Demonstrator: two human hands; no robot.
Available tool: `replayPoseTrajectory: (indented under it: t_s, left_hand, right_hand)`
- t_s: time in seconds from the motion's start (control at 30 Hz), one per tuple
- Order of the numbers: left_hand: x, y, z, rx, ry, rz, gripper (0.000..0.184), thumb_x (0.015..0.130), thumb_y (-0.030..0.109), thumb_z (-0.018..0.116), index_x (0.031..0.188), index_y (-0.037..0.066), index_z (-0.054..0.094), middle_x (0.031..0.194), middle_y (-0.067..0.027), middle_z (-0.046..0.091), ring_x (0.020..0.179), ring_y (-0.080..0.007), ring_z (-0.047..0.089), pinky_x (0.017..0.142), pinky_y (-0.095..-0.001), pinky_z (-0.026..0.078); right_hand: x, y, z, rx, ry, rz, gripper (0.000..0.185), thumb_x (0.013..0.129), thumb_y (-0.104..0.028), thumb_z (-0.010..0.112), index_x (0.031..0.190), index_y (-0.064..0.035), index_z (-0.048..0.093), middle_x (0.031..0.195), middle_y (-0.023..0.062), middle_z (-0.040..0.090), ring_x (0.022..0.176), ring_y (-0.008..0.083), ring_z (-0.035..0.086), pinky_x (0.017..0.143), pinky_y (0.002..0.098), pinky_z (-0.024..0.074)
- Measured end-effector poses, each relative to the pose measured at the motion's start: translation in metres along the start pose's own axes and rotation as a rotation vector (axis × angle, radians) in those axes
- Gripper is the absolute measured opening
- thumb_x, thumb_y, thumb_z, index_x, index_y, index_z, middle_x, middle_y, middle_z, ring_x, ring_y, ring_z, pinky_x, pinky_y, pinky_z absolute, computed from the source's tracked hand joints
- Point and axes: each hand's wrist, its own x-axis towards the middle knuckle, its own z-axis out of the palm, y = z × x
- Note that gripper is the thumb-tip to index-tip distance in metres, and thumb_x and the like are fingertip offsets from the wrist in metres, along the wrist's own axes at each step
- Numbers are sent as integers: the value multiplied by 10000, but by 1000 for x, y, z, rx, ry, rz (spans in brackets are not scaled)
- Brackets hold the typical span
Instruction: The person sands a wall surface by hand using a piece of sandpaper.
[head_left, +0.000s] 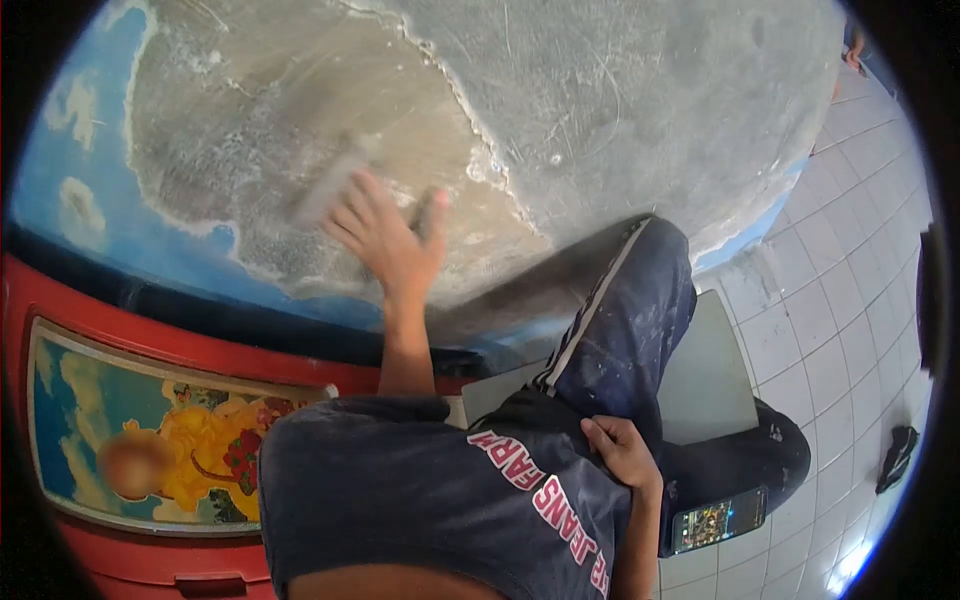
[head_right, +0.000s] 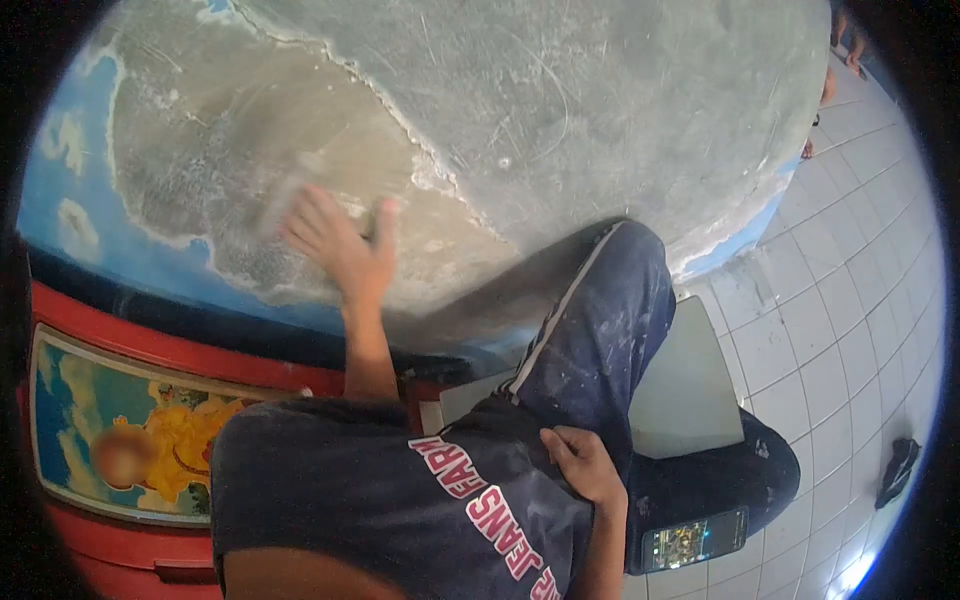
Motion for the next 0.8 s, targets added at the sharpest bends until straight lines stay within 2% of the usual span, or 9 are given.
replayPoseTrajectory:
  t_s: [0.07,0.2,0.27,0.37,0.4,0.5,0.63,0.7,0.8]
  left_hand:
    - [31,-8,-19,-33,303,-93,1046,904,666,488,1527,-91,121,1561,-343,173,1444,-537,111,1115,-714,-8]
    - [42,-3,-18,-95,412,-151,1041,902,670,486,1517,-105,161,1545,-344,205,1429,-539,136,1121,-703,13]
    - [9,8,3,-25,159,-111,1032,904,661,492,1509,-114,182,1541,-344,211,1422,-542,137,1135,-678,11]
    - [-24,15,16,-3,24,-48,1024,909,644,502,1513,-111,166,1552,-342,190,1428,-540,131,1146,-660,9]
    - [-16,16,10,-10,17,-46,1024,909,644,502,1513,-111,166,1552,-342,190,1428,-540,131,1146,-660,9]
    - [31,-3,-26,-54,302,-88,989,928,618,495,1517,-103,162,1563,-334,176,1433,-527,135,1146,-663,12]
    - [38,2,-20,-89,401,-132,989,925,617,497,1519,-100,163,1555,-328,204,1420,-531,158,1143,-670,12]
    - [6,17,0,-39,177,-71,996,923,627,495,1519,-99,165,1538,-332,237,1411,-536,174,1139,-676,10]
    - [-18,25,9,-68,64,8,1004,919,641,491,1518,-99,172,1519,-345,262,1406,-547,178,1134,-683,11]
  right_hand:
    - [-2,0,0,26,-27,43,414,1015,-258,575,693,1,548,586,-29,445,584,57,382,532,273,340]
    - [4,5,-1,23,-61,33,415,1013,-268,579,703,7,552,594,-24,453,586,68,389,539,283,350]
    - [5,6,-1,13,-39,-11,417,1012,-268,579,700,6,548,596,-23,445,588,68,385,538,285,348]
    - [0,1,1,11,-13,2,418,1011,-267,579,697,6,544,598,-22,435,590,68,382,538,286,345]
    - [-2,-1,1,12,-17,43,417,1011,-266,578,698,7,544,598,-22,432,590,68,382,539,285,344]
    - [-1,5,-1,7,-47,-3,414,1011,-267,578,708,13,546,600,-21,433,595,68,388,543,289,352]
    - [2,2,0,-22,-46,-21,414,1012,-270,577,707,9,548,598,-22,440,596,65,388,542,287,350]
    - [0,-2,2,-24,-22,-10,420,1013,-267,575,697,7,540,600,-26,429,606,57,381,540,285,342]
    - [-2,0,3,-17,-16,-7,420,1014,-270,575,694,0,542,602,-28,437,606,62,384,543,286,344]
